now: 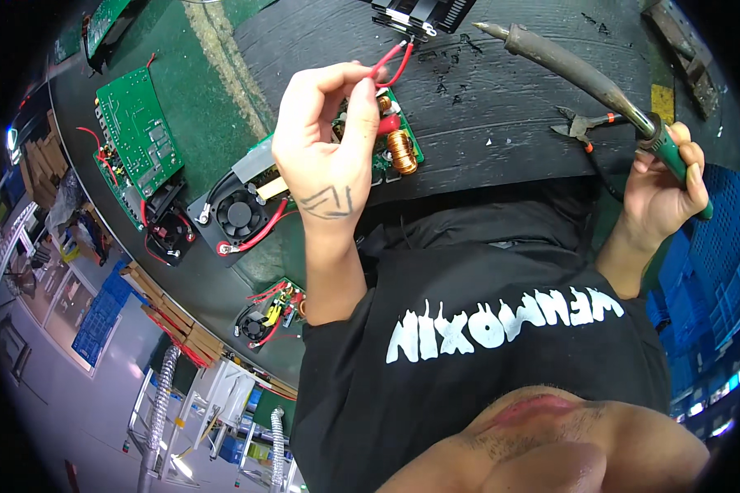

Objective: Soldering electrical wires and components onto a green printed circuit board using a soldering iron.

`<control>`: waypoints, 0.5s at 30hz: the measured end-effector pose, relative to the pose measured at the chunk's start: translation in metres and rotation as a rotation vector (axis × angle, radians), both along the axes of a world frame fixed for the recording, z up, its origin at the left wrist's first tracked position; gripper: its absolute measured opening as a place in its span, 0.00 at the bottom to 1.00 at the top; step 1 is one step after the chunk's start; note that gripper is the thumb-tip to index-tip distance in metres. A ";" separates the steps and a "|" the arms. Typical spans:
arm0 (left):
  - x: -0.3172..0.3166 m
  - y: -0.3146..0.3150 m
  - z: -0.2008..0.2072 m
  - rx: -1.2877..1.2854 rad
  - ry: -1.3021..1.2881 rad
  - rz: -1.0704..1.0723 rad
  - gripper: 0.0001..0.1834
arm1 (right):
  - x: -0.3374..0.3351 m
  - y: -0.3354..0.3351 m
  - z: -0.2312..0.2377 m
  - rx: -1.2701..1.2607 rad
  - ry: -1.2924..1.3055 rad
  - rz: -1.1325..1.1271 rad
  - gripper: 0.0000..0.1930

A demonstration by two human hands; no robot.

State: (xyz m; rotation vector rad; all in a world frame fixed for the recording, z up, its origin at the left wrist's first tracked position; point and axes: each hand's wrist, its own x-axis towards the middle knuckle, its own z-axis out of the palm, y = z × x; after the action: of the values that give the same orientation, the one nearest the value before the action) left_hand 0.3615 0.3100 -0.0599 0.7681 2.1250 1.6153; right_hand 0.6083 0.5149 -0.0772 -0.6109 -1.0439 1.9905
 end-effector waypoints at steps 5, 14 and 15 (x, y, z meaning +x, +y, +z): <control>0.003 0.006 -0.007 -0.070 0.095 0.042 0.04 | -0.007 -0.006 0.003 0.023 -0.012 0.026 0.16; 0.008 0.013 -0.012 -0.029 0.270 0.051 0.05 | -0.016 -0.015 -0.007 0.004 -0.009 0.040 0.15; 0.007 0.014 -0.012 -0.026 0.306 0.040 0.06 | -0.017 -0.015 -0.007 0.005 -0.012 0.044 0.15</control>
State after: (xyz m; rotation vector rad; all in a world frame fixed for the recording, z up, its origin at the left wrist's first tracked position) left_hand 0.3689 0.3241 -0.0716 1.0266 2.3779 1.5705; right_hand 0.5911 0.4995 -0.0839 -0.6028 -1.0777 2.0241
